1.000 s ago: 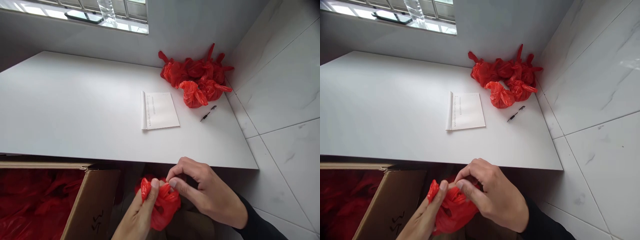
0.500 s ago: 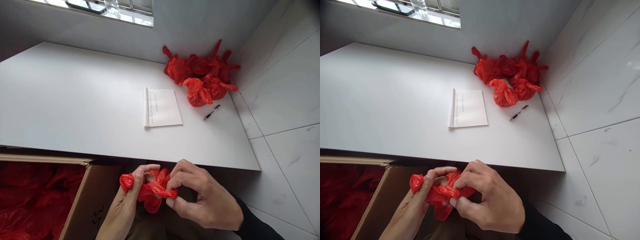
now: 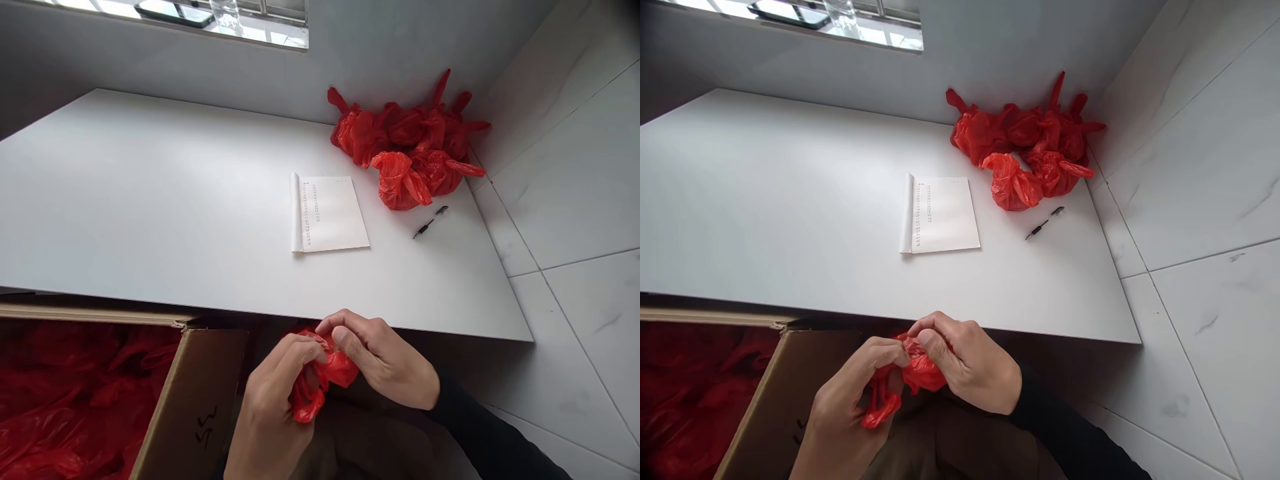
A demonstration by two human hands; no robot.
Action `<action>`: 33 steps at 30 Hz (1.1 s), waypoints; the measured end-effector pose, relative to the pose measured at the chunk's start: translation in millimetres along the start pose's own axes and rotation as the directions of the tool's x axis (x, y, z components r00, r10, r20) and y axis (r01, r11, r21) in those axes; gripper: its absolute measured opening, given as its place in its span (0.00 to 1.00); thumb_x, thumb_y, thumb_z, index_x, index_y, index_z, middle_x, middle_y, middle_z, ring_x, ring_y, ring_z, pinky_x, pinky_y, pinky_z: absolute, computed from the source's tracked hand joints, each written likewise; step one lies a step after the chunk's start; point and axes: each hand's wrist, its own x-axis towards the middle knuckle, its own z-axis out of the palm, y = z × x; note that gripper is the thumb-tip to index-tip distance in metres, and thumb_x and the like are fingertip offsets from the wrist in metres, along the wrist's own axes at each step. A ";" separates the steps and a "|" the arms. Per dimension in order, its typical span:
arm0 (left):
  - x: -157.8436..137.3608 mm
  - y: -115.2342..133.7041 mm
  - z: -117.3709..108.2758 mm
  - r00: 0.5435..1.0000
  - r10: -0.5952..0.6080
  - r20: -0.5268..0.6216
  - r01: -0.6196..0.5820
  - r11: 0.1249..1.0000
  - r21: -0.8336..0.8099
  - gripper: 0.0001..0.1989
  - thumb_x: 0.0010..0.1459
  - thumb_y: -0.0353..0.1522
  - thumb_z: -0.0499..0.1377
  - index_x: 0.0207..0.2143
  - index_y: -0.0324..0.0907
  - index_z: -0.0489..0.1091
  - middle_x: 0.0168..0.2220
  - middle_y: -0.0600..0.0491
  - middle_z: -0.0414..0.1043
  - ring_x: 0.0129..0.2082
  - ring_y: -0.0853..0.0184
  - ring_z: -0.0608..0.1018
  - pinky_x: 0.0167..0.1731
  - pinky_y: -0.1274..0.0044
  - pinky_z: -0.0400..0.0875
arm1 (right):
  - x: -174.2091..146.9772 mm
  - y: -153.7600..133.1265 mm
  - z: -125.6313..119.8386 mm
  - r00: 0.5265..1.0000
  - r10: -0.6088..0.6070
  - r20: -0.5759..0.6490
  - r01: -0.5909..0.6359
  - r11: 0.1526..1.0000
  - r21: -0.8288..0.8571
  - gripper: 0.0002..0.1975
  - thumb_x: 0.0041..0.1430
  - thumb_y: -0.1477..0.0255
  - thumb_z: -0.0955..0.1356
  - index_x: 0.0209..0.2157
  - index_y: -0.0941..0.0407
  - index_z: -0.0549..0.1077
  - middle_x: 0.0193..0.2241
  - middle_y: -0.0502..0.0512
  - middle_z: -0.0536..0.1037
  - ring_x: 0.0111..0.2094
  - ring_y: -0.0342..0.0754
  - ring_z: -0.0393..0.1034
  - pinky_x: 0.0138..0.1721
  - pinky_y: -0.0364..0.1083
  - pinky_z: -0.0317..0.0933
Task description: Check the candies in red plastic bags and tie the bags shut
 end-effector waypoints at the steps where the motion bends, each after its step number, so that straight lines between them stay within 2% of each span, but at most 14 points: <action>1: -1.7 -2.1 2.4 0.995 0.070 -0.067 -0.065 0.995 0.079 0.21 0.59 0.13 0.49 0.43 0.45 0.68 0.38 0.57 0.70 0.34 0.75 0.73 0.34 0.84 0.69 | 0.5 1.5 0.9 0.999 0.033 0.006 -0.033 0.999 0.015 0.18 0.77 0.63 0.57 0.53 0.55 0.72 0.38 0.52 0.79 0.36 0.44 0.72 0.40 0.45 0.67; 3: -5.0 -6.4 6.1 0.976 0.158 -0.151 -0.128 0.973 0.192 0.22 0.61 0.14 0.51 0.50 0.44 0.68 0.44 0.54 0.70 0.41 0.74 0.75 0.42 0.84 0.71 | -0.1 4.6 1.9 0.996 0.061 0.064 -0.063 0.997 0.033 0.16 0.75 0.66 0.60 0.56 0.55 0.70 0.36 0.50 0.77 0.33 0.43 0.70 0.37 0.44 0.65; 5: -8.0 -10.0 7.1 0.965 0.168 -0.202 -0.116 0.962 0.248 0.20 0.62 0.17 0.57 0.53 0.43 0.67 0.49 0.51 0.69 0.48 0.71 0.75 0.48 0.82 0.70 | -2.0 7.4 1.5 0.989 0.068 0.131 -0.074 0.996 0.041 0.14 0.72 0.67 0.63 0.54 0.55 0.71 0.34 0.49 0.76 0.30 0.42 0.66 0.33 0.42 0.62; 8: -10.6 -13.9 3.8 0.955 0.152 -0.253 -0.083 0.961 0.264 0.15 0.61 0.20 0.62 0.46 0.43 0.66 0.45 0.51 0.68 0.45 0.69 0.74 0.46 0.80 0.70 | -6.7 8.6 -0.6 0.989 0.093 0.117 -0.099 0.994 0.046 0.10 0.71 0.64 0.65 0.43 0.56 0.73 0.31 0.48 0.73 0.28 0.41 0.62 0.30 0.42 0.58; 13: -7.3 -7.3 -3.5 0.986 0.141 -0.085 -0.113 0.954 0.276 0.14 0.60 0.21 0.61 0.30 0.44 0.60 0.28 0.57 0.60 0.26 0.72 0.64 0.27 0.78 0.60 | -19.4 -4.5 3.0 0.996 -0.049 -0.072 0.048 0.999 -0.019 0.03 0.68 0.72 0.66 0.38 0.54 0.67 0.41 0.51 0.73 0.41 0.45 0.68 0.46 0.46 0.63; 19: -12.7 -1.8 -25.1 0.975 0.210 0.078 -0.224 0.922 0.317 0.13 0.61 0.21 0.58 0.28 0.44 0.61 0.24 0.57 0.60 0.24 0.71 0.63 0.26 0.76 0.57 | -35.7 -3.5 1.5 0.942 -0.251 -0.225 0.180 0.938 -0.296 0.01 0.71 0.72 0.64 0.41 0.52 0.66 0.34 0.48 0.71 0.33 0.43 0.65 0.36 0.43 0.61; 21: -28.4 -17.2 -39.7 0.986 0.135 0.094 -0.160 0.919 0.360 0.15 0.63 0.23 0.58 0.26 0.44 0.58 0.23 0.57 0.59 0.23 0.72 0.64 0.25 0.78 0.58 | -41.5 11.2 -6.7 0.939 -0.193 -0.286 0.074 0.922 -0.380 0.04 0.72 0.71 0.63 0.39 0.52 0.67 0.31 0.48 0.70 0.30 0.43 0.65 0.32 0.43 0.61; 23: -47.9 -35.0 -51.7 0.999 -0.047 -0.010 0.047 0.914 0.404 0.19 0.66 0.27 0.57 0.24 0.44 0.54 0.22 0.59 0.55 0.19 0.74 0.62 0.21 0.80 0.57 | -47.7 26.7 -12.8 0.939 -0.056 -0.339 -0.082 0.922 -0.378 0.08 0.74 0.68 0.61 0.37 0.52 0.67 0.29 0.48 0.70 0.27 0.44 0.64 0.27 0.43 0.59; 25: -64.2 -44.1 -56.6 0.967 -0.242 -0.082 0.255 0.902 0.349 0.18 0.67 0.30 0.58 0.24 0.44 0.57 0.24 0.58 0.61 0.21 0.73 0.67 0.24 0.81 0.63 | -53.5 35.6 -12.0 0.932 0.018 -0.362 -0.146 0.933 -0.330 0.09 0.74 0.65 0.61 0.38 0.52 0.67 0.29 0.49 0.72 0.27 0.44 0.67 0.23 0.42 0.58; 27: -71.3 -40.7 -51.6 0.951 -0.282 -0.128 0.308 0.912 0.271 0.13 0.66 0.32 0.59 0.27 0.44 0.66 0.39 0.51 0.75 0.37 0.67 0.79 0.37 0.79 0.72 | -58.0 34.1 -4.3 0.931 0.017 -0.364 -0.127 0.952 -0.278 0.08 0.73 0.64 0.62 0.42 0.51 0.69 0.36 0.53 0.77 0.31 0.47 0.73 0.21 0.41 0.60; 29: -68.3 -32.0 -36.7 0.964 -0.244 -0.109 0.261 0.950 0.173 0.12 0.66 0.31 0.58 0.27 0.44 0.67 0.51 0.47 0.76 0.53 0.60 0.77 0.53 0.72 0.71 | -59.8 24.4 6.0 0.938 -0.022 -0.345 -0.061 0.971 -0.229 0.08 0.71 0.63 0.63 0.45 0.49 0.71 0.41 0.57 0.79 0.37 0.50 0.77 0.21 0.41 0.64; 31: -59.0 -27.2 -16.1 0.983 -0.183 -0.011 0.183 0.982 0.038 0.04 0.64 0.33 0.61 0.39 0.45 0.69 0.56 0.44 0.73 0.60 0.57 0.72 0.59 0.66 0.68 | -59.2 12.6 15.9 0.948 -0.045 -0.316 -0.008 0.986 -0.166 0.09 0.69 0.61 0.65 0.43 0.49 0.73 0.42 0.58 0.81 0.38 0.54 0.79 0.24 0.42 0.71; 32: -53.8 -27.0 -5.9 0.991 -0.132 0.030 0.132 0.991 0.014 0.20 0.60 0.36 0.65 0.53 0.44 0.66 0.59 0.40 0.70 0.60 0.55 0.71 0.59 0.64 0.68 | -58.5 7.7 20.1 0.953 -0.047 -0.300 0.009 0.992 -0.128 0.09 0.68 0.59 0.65 0.40 0.49 0.73 0.39 0.58 0.81 0.37 0.55 0.79 0.26 0.45 0.73; 33: -49.2 -27.8 2.9 0.994 -0.079 0.081 0.075 0.996 0.043 0.30 0.58 0.36 0.66 0.60 0.43 0.62 0.57 0.40 0.72 0.56 0.54 0.74 0.58 0.61 0.68 | -57.9 4.5 23.5 0.957 -0.040 -0.289 0.013 0.995 -0.096 0.10 0.68 0.58 0.66 0.36 0.48 0.73 0.37 0.59 0.81 0.36 0.57 0.80 0.28 0.47 0.76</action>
